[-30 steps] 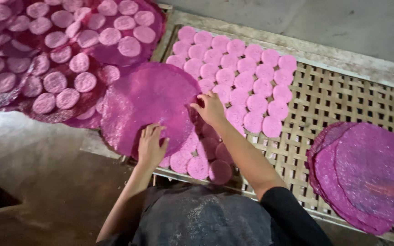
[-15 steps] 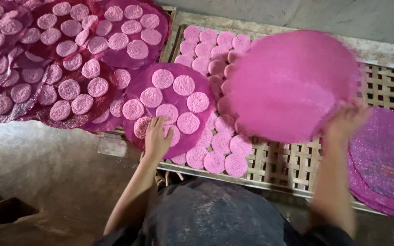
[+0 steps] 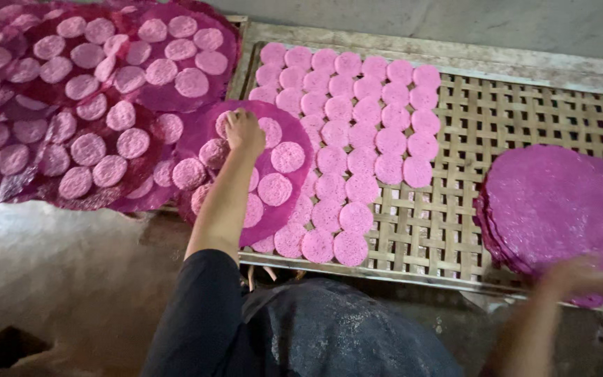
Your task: The person peels round pink rice-paper discs off a glossy magenta plastic sheet and arranges them in neat rows on woven bamboo drying trays. They work through several sheets one disc at a time, occasionally repositioning a sheet, and at one point lift and carry a sheet of discs to another tray.
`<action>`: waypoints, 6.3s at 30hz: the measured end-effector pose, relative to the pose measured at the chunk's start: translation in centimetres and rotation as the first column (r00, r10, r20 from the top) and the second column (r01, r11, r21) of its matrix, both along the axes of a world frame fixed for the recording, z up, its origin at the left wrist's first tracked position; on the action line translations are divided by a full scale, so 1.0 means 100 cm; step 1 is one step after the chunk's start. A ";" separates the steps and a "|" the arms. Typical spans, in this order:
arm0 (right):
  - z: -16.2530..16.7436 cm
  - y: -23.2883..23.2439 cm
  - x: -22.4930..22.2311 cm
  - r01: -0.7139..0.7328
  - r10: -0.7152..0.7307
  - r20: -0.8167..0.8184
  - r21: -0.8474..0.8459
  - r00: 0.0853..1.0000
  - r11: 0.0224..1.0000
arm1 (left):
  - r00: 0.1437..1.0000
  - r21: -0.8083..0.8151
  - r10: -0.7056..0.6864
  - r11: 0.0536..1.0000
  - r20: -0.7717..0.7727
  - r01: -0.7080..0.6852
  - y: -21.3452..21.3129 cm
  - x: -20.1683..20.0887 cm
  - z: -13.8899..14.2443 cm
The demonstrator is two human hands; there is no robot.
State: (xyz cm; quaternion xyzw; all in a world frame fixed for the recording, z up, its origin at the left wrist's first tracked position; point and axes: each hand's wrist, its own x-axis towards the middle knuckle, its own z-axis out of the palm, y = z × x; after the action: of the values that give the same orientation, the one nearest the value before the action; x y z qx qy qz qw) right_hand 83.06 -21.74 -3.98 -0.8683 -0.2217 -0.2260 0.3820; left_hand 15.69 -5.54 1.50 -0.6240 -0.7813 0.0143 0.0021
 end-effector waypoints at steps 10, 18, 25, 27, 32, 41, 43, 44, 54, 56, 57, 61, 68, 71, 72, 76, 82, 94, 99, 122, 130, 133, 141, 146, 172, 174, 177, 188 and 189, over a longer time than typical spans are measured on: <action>-0.015 0.053 -0.325 -0.443 0.565 -0.555 0.831 -0.611 0.337 | 0.650 0.122 -0.201 0.979 0.733 0.164 -0.059 0.084 0.029; 0.001 0.069 -0.274 -0.551 0.672 -0.667 0.709 -0.322 0.440 | 0.696 -0.004 -0.224 0.951 0.682 0.310 -0.092 0.120 0.025; -0.032 0.060 -0.265 -0.878 0.776 -0.626 0.323 0.081 0.352 | 0.910 0.203 -0.245 0.962 0.335 0.184 -0.061 0.044 -0.041; -0.036 0.058 -0.271 -0.938 0.847 -0.473 0.111 0.242 0.330 | 0.884 0.186 -0.217 0.971 0.414 0.151 -0.057 0.040 -0.043; -0.021 0.052 -0.279 -0.937 0.908 -0.232 -0.095 0.350 0.337 | 0.905 0.072 -0.171 0.985 0.390 0.155 -0.053 0.037 -0.034; -0.004 0.029 -0.300 -0.425 0.369 -0.605 0.778 -0.706 0.463 | 0.537 -0.041 -0.199 0.915 0.820 0.402 -0.122 0.141 0.030; -0.016 0.025 -0.286 -0.464 0.451 -0.671 0.737 -0.589 0.491 | 0.530 0.069 -0.399 0.841 0.748 0.537 -0.139 0.147 0.030; -0.024 0.023 -0.277 -0.482 0.486 -0.700 0.714 -0.524 0.509 | 0.512 0.115 -0.492 0.791 0.704 0.602 -0.145 0.146 0.025; -0.071 -0.010 -0.245 -0.915 0.723 -0.690 0.273 0.030 0.299 | 0.883 -0.010 -0.281 0.952 0.377 0.307 -0.143 0.024 -0.071; -0.060 -0.013 -0.257 -0.919 0.671 -0.682 -0.002 0.290 0.395 | 0.899 0.012 -0.215 0.974 0.381 0.227 -0.134 0.018 -0.080; -0.051 -0.014 -0.262 -0.933 0.747 -0.598 -0.005 0.291 0.360 | 0.906 0.026 -0.235 0.970 0.351 0.242 -0.130 0.016 -0.082; -0.012 -0.018 -0.281 -0.935 0.910 -0.222 -0.146 0.350 0.323 | 0.921 0.082 -0.345 0.939 0.182 0.335 -0.116 0.014 -0.065; 0.016 -0.033 -0.325 -0.909 0.527 -0.850 0.235 -0.020 0.345 | 0.742 -0.220 -0.099 0.922 0.663 0.320 -0.155 0.067 0.037; 0.002 -0.039 -0.341 -0.315 0.218 -0.538 0.725 -0.815 0.613 | 0.528 -0.183 -0.175 0.810 0.831 0.557 -0.188 0.103 0.052; -0.004 -0.040 -0.337 -0.383 0.261 -0.634 0.691 -0.728 0.613 | 0.544 -0.155 -0.229 0.806 0.807 0.571 -0.188 0.104 0.050; -0.026 -0.040 -0.285 -0.593 0.529 -0.809 0.563 -0.255 0.575 | 0.620 0.086 -0.328 0.918 0.712 0.387 -0.161 0.064 0.013; -0.045 -0.074 -0.233 -0.746 0.480 -0.859 0.436 -0.179 0.503 | 0.953 -0.121 -0.160 0.973 0.259 0.196 -0.125 -0.016 -0.054; -0.001 -0.088 -0.284 -0.931 0.920 -0.187 -0.195 0.343 0.308 | 0.890 -0.275 0.030 0.955 0.455 0.109 -0.108 -0.041 -0.025; 0.013 -0.070 -0.309 -0.948 0.732 -0.635 -0.003 0.247 0.317 | 0.738 -0.174 -0.061 0.956 0.672 0.238 -0.148 0.039 0.042; -0.044 0.051 -0.213 -0.886 0.840 -0.326 0.018 0.434 0.464 | 0.961 -0.177 -0.138 0.967 0.241 0.183 -0.183 -0.054 -0.063; -0.001 0.032 -0.262 -0.815 0.743 -0.344 -0.154 0.574 0.559 | 0.927 -0.134 -0.176 0.964 0.332 0.231 -0.172 -0.023 -0.009; 0.003 -0.001 -0.322 -0.889 0.619 -0.783 0.324 -0.059 0.325 | 0.749 -0.422 0.201 0.899 0.631 0.114 -0.177 0.014 0.027; -0.052 -0.027 -0.320 -0.322 0.366 -0.674 0.670 -0.642 0.669 | 0.645 -0.006 -0.303 0.903 0.701 0.431 -0.194 0.079 0.036; -0.093 -0.018 -0.201 -0.374 0.613 -0.774 0.622 -0.158 0.688 | 0.974 -0.029 -0.015 0.999 0.224 0.022 -0.197 -0.023 -0.014; -0.021 -0.066 -0.336 -0.263 0.374 -0.531 0.778 -0.760 0.571 | 0.594 -0.118 -0.296 0.821 0.748 0.558 -0.197 0.110 0.030; -0.035 -0.068 -0.295 -0.398 0.470 -0.787 0.611 -0.400 0.684 | 0.566 0.013 -0.336 0.867 0.753 0.498 -0.183 0.108 0.025; -0.055 -0.080 -0.227 -0.694 0.536 -0.844 0.389 -0.004 0.607 | 0.618 0.138 -0.292 0.949 0.730 0.285 -0.157 0.075 0.009; -0.050 -0.089 -0.242 -0.792 0.565 -0.718 0.032 0.406 0.610 | 0.653 0.286 -0.427 0.904 0.626 0.317 -0.133 0.050 -0.047; -0.046 -0.088 -0.243 -0.827 0.663 -0.582 -0.027 0.470 0.562 | 0.651 0.297 -0.433 0.901 0.623 0.316 -0.134 0.052 -0.048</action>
State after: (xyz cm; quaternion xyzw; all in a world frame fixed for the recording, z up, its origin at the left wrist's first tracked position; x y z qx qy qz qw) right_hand 58.72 -30.53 -8.55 -0.7530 -0.5045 0.2420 0.3463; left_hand 20.94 -18.90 -3.30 -0.7315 -0.5798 -0.2772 -0.2281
